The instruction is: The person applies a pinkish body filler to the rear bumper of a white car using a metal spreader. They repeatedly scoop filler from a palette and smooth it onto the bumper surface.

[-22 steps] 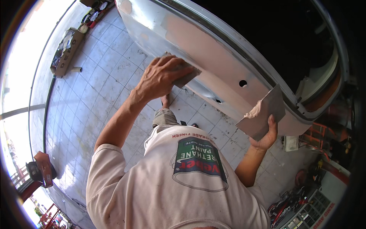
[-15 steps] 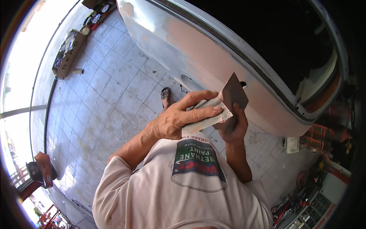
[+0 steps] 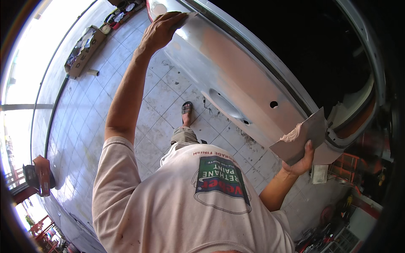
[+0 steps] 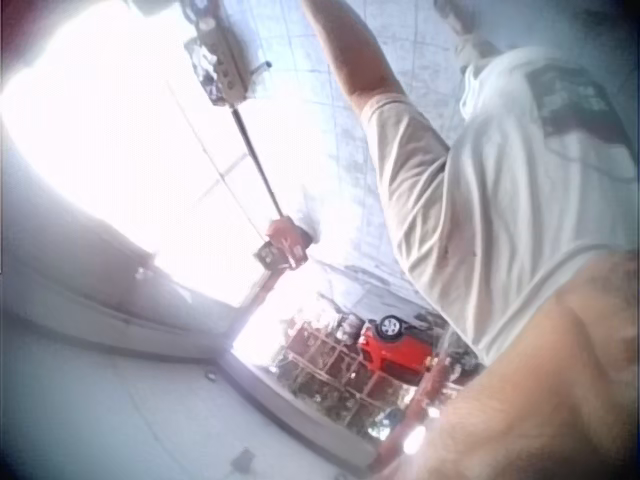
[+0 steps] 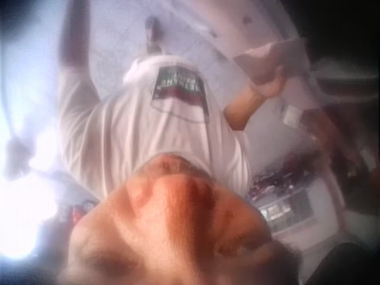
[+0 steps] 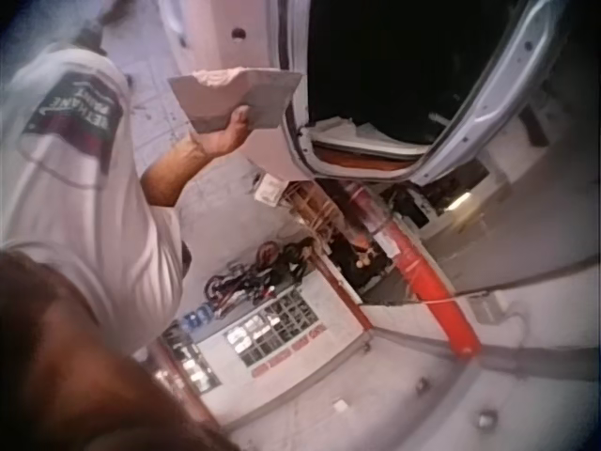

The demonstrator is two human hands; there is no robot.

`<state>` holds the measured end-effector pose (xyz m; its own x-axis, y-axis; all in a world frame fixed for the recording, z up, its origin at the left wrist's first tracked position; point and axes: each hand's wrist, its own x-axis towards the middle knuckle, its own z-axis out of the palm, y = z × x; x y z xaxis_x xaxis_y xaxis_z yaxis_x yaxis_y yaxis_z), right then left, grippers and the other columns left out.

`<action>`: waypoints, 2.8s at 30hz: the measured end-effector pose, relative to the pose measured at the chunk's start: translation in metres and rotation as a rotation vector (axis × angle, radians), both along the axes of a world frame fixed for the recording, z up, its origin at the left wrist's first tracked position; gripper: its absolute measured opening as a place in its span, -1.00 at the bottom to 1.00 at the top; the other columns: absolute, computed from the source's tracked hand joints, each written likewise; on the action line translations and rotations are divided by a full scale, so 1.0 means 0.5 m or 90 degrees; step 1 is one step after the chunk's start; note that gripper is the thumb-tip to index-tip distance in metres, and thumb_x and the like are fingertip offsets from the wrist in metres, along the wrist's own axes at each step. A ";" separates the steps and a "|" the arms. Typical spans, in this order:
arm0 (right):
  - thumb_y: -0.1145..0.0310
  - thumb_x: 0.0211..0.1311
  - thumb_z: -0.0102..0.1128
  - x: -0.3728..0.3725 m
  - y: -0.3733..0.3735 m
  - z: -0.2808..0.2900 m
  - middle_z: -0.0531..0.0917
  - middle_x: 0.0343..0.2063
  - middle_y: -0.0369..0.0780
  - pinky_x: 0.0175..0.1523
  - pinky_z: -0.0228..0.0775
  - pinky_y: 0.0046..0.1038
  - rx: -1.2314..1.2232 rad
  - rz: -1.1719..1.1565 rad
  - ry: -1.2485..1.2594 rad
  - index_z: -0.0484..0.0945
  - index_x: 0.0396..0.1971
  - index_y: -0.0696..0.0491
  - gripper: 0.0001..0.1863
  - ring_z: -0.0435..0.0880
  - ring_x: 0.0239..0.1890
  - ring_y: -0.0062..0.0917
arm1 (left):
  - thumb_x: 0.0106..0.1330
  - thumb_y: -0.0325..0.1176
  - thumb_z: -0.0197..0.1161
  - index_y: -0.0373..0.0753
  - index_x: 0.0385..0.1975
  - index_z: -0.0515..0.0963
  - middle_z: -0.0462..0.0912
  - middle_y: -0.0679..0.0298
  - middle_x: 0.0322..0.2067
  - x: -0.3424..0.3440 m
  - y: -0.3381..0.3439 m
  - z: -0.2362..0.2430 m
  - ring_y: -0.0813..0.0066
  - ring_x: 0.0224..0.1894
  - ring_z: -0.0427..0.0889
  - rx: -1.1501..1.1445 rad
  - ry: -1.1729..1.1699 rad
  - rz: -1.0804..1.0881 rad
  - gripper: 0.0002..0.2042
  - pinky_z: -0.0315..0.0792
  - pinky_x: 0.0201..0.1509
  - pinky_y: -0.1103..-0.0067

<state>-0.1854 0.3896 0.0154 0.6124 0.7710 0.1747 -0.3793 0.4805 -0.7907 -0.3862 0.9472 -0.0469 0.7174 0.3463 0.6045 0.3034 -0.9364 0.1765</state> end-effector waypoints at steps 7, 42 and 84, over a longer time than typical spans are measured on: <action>0.15 0.74 0.07 -0.013 -0.117 -0.020 0.66 0.31 -0.05 0.27 0.57 -0.09 -0.069 -0.181 0.033 0.44 0.51 0.23 -0.42 0.69 0.25 -0.26 | 0.52 -0.46 0.37 -0.07 0.35 0.75 0.79 0.16 0.30 -0.077 -0.155 -0.012 0.03 0.34 0.73 -0.209 0.161 -0.138 -0.58 0.63 0.45 0.21; 0.36 0.55 0.32 -0.139 -0.461 -0.090 0.67 0.29 -0.06 0.44 0.45 0.11 -0.092 -0.327 0.165 0.44 0.50 0.20 -0.40 0.64 0.34 -0.16 | 0.33 -0.51 0.51 0.05 0.33 0.77 0.76 0.40 0.36 0.073 -0.454 0.043 0.19 0.38 0.67 0.042 0.033 -0.074 -0.46 0.68 0.40 0.22; 0.20 0.81 0.06 -0.031 -0.288 -0.096 0.70 -0.38 -0.14 -0.09 0.51 -0.24 -0.255 0.107 -0.379 0.64 -0.08 0.26 -0.62 0.71 -0.30 -0.38 | 0.24 -0.53 0.47 -0.24 -0.02 0.85 0.92 0.13 0.03 -0.083 -1.301 0.021 -0.03 0.22 0.85 -0.437 0.033 -0.110 -0.70 0.64 0.41 0.18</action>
